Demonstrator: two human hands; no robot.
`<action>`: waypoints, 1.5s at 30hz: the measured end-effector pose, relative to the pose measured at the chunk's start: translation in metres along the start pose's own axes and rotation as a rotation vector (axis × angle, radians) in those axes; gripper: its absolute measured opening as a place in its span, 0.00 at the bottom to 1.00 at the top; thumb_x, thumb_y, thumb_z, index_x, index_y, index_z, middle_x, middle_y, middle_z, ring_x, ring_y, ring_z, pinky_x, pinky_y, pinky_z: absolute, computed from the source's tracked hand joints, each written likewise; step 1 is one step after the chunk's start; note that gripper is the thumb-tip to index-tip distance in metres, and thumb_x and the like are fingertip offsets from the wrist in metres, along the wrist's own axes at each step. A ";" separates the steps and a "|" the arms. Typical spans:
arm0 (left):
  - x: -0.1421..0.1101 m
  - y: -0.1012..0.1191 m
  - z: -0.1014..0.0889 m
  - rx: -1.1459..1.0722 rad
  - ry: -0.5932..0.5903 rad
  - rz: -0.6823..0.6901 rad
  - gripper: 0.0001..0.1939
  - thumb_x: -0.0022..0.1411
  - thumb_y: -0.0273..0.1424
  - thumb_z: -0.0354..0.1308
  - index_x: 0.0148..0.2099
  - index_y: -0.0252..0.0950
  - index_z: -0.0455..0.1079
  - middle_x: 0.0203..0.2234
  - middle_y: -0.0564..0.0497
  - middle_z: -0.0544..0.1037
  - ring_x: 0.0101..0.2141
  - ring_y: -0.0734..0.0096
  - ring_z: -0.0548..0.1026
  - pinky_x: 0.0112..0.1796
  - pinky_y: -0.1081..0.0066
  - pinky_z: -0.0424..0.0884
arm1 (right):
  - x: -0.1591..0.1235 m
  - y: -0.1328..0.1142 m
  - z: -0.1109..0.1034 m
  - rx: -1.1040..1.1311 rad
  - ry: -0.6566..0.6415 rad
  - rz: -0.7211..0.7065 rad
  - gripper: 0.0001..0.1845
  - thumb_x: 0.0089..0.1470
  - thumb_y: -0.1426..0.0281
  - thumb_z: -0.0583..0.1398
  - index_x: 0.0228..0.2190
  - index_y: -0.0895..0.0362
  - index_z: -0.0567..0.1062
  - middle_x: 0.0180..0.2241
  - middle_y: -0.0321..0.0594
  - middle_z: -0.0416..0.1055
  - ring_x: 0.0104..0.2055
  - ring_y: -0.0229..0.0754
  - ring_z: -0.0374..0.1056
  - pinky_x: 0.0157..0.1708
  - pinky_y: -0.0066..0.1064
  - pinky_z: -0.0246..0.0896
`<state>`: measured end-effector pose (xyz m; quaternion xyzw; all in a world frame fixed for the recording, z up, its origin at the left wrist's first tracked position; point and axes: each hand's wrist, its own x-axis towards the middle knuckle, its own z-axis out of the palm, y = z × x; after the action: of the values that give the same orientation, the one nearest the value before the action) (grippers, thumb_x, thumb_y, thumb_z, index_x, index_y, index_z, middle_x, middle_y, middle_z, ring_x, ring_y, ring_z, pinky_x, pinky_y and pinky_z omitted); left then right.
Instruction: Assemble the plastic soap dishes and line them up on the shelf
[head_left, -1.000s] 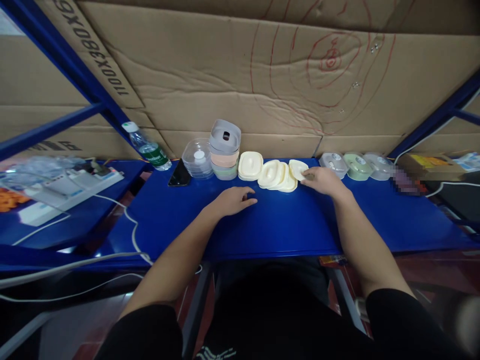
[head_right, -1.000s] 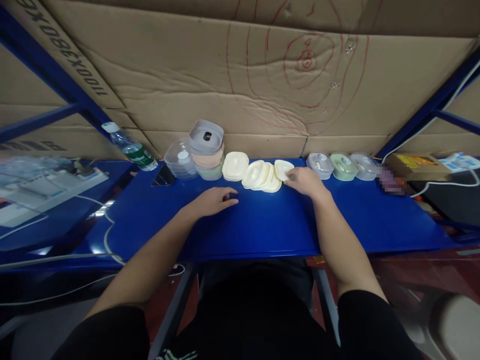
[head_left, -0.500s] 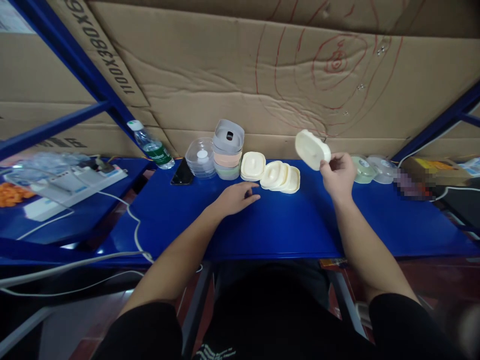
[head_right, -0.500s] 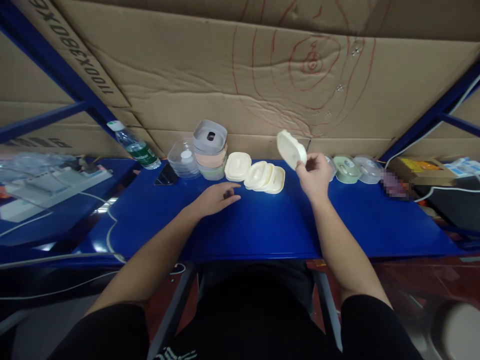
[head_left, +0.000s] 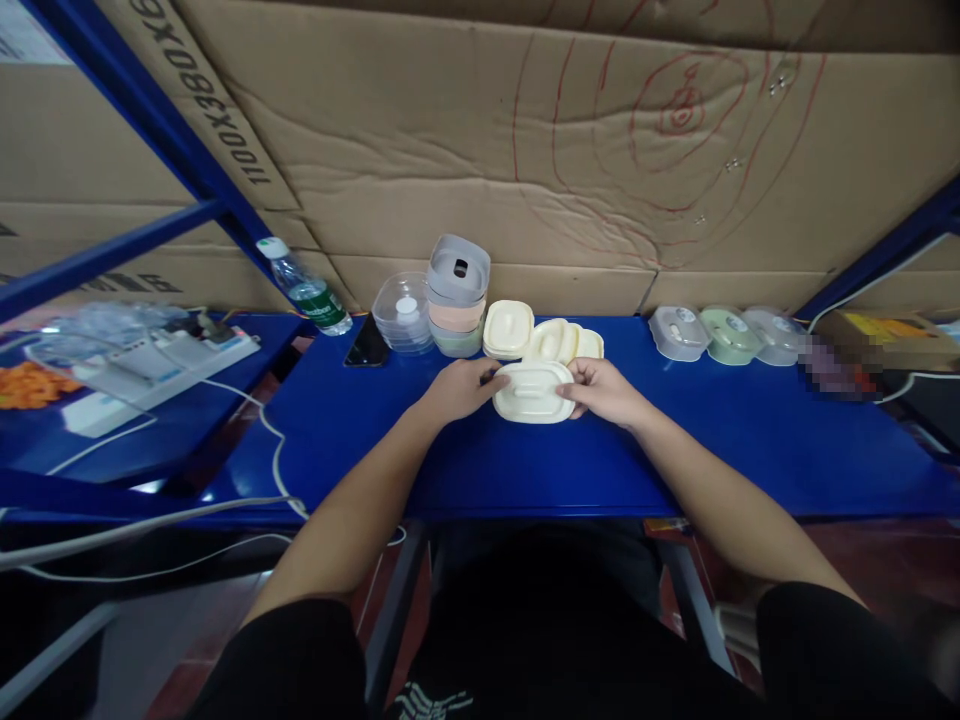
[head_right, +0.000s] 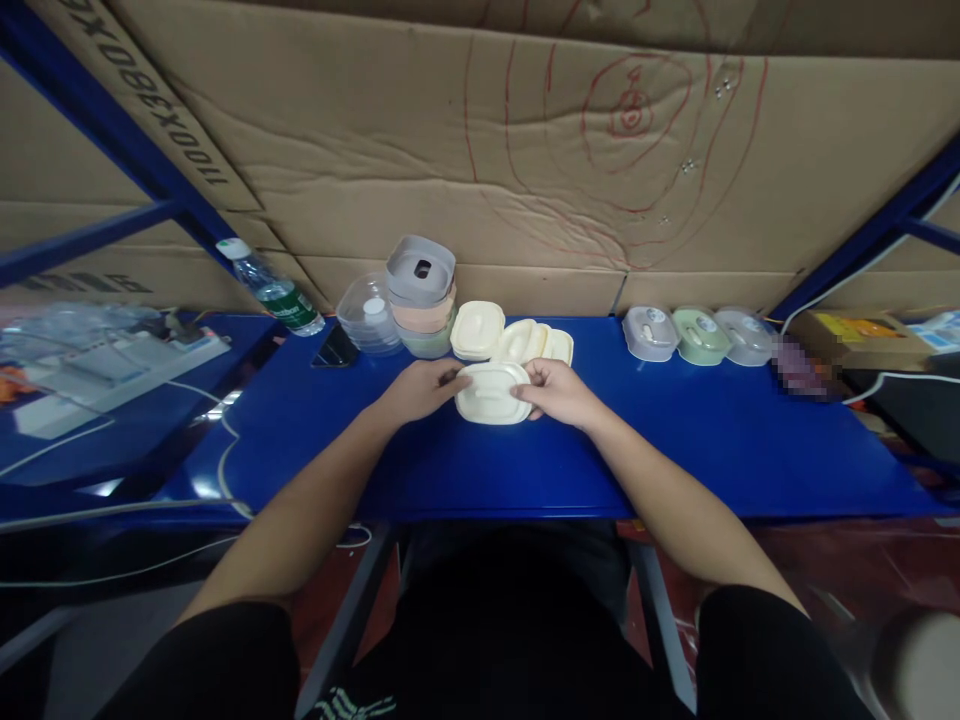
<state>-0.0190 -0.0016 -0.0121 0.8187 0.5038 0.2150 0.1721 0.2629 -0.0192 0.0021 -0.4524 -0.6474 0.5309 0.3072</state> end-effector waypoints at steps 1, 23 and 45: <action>0.000 0.000 -0.002 0.060 -0.044 0.001 0.21 0.72 0.47 0.50 0.45 0.38 0.78 0.35 0.48 0.82 0.35 0.64 0.78 0.34 0.68 0.67 | -0.001 0.000 -0.001 -0.069 -0.048 0.038 0.23 0.49 0.50 0.68 0.29 0.53 0.68 0.23 0.36 0.75 0.21 0.40 0.72 0.21 0.30 0.66; 0.032 0.003 -0.083 0.211 0.593 -0.166 0.23 0.64 0.37 0.63 0.60 0.42 0.71 0.63 0.40 0.67 0.58 0.47 0.72 0.58 0.52 0.69 | -0.004 0.002 -0.001 -0.914 -0.045 -0.068 0.20 0.59 0.48 0.63 0.38 0.52 0.79 0.36 0.39 0.81 0.37 0.45 0.75 0.29 0.31 0.54; -0.012 0.013 -0.072 -0.489 0.245 0.104 0.25 0.68 0.58 0.51 0.41 0.40 0.63 0.19 0.57 0.71 0.19 0.72 0.71 0.26 0.69 0.67 | -0.014 -0.018 -0.013 -0.599 0.394 -0.393 0.40 0.60 0.51 0.63 0.67 0.52 0.62 0.57 0.48 0.75 0.35 0.45 0.76 0.42 0.41 0.72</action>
<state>-0.0515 -0.0132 0.0530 0.7456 0.4112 0.4363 0.2909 0.2752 -0.0274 0.0237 -0.4825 -0.7764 0.1532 0.3754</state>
